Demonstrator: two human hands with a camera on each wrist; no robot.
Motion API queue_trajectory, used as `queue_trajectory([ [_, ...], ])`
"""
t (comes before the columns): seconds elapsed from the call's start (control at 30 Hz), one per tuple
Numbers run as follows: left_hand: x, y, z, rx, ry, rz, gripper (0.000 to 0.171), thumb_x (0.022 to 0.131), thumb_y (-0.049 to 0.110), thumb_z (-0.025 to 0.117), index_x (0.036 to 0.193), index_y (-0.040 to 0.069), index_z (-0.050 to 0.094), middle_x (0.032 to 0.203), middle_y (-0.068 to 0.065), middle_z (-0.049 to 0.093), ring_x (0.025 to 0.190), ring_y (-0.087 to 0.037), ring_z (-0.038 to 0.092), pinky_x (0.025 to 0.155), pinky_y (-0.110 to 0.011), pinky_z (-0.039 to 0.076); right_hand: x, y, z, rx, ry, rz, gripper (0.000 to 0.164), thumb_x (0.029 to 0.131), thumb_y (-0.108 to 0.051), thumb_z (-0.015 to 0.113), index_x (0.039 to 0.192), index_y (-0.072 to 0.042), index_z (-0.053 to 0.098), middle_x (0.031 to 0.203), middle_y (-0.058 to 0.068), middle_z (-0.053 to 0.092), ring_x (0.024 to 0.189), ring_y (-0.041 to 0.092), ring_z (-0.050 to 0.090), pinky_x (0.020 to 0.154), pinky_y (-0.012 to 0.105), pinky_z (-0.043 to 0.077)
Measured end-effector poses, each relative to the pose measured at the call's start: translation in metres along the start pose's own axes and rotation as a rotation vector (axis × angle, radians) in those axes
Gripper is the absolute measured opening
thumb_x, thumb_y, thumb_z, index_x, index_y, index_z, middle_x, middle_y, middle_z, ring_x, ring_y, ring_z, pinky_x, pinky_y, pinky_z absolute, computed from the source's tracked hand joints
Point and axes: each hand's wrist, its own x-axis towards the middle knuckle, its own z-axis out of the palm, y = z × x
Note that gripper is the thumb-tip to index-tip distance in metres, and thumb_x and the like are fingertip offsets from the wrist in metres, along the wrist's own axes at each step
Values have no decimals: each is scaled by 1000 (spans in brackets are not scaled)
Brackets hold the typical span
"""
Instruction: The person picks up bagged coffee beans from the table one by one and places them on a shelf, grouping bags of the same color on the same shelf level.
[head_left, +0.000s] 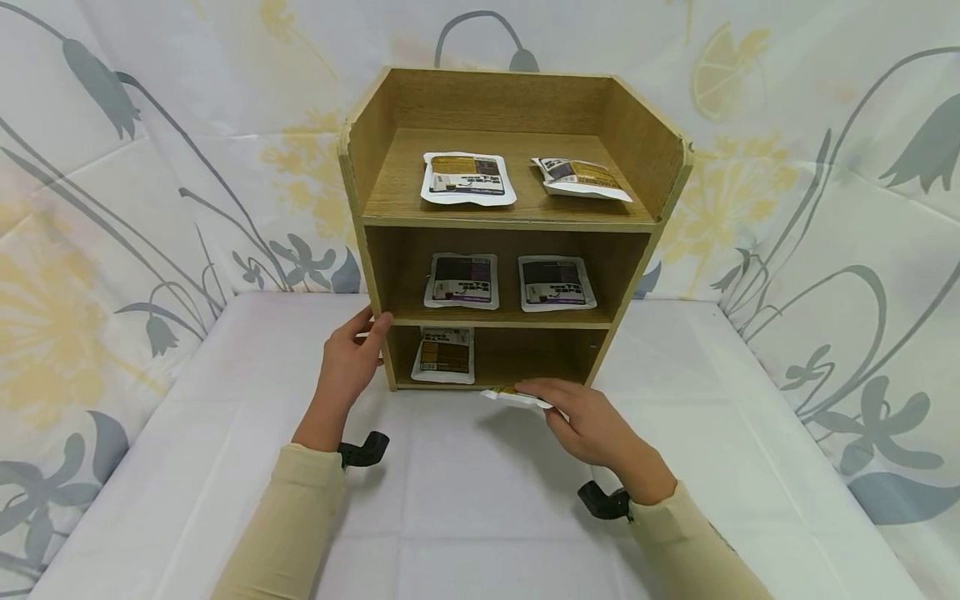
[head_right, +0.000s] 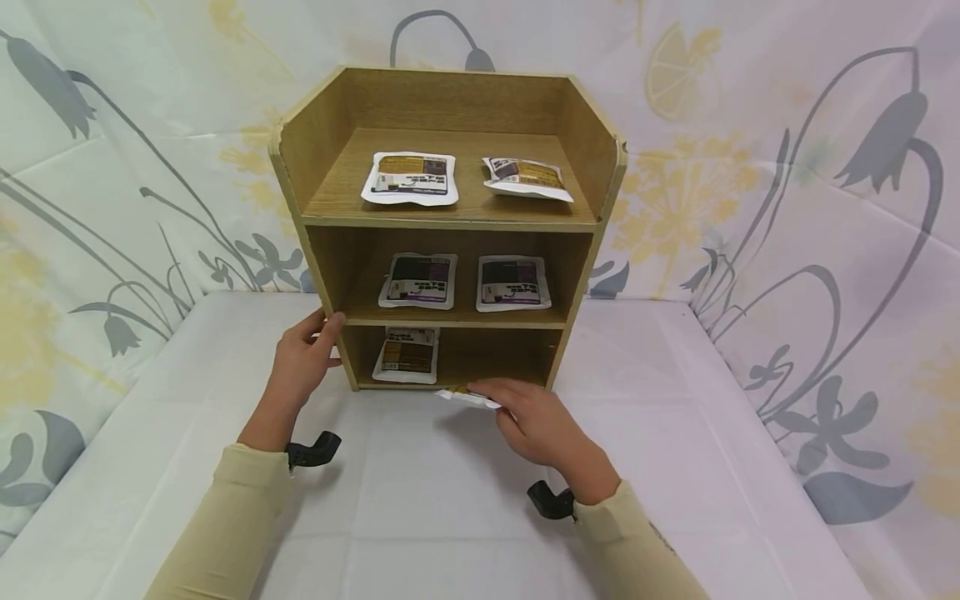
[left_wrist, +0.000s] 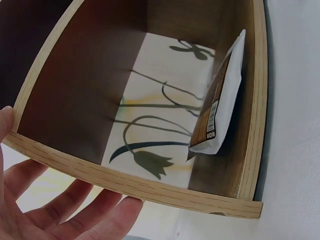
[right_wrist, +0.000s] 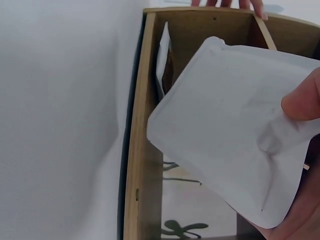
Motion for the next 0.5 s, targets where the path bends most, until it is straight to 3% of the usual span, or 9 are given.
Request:
queue_trajectory([
  [0.5, 0, 0, 0, 7, 6, 7, 77, 89, 72, 44, 150, 25, 39, 131, -15, 57, 113, -30, 63, 82, -43, 58, 6, 6, 5, -42, 1, 82, 45, 92, -3, 51, 136, -12, 56, 132, 8, 61, 115, 28, 63, 91, 45, 53],
])
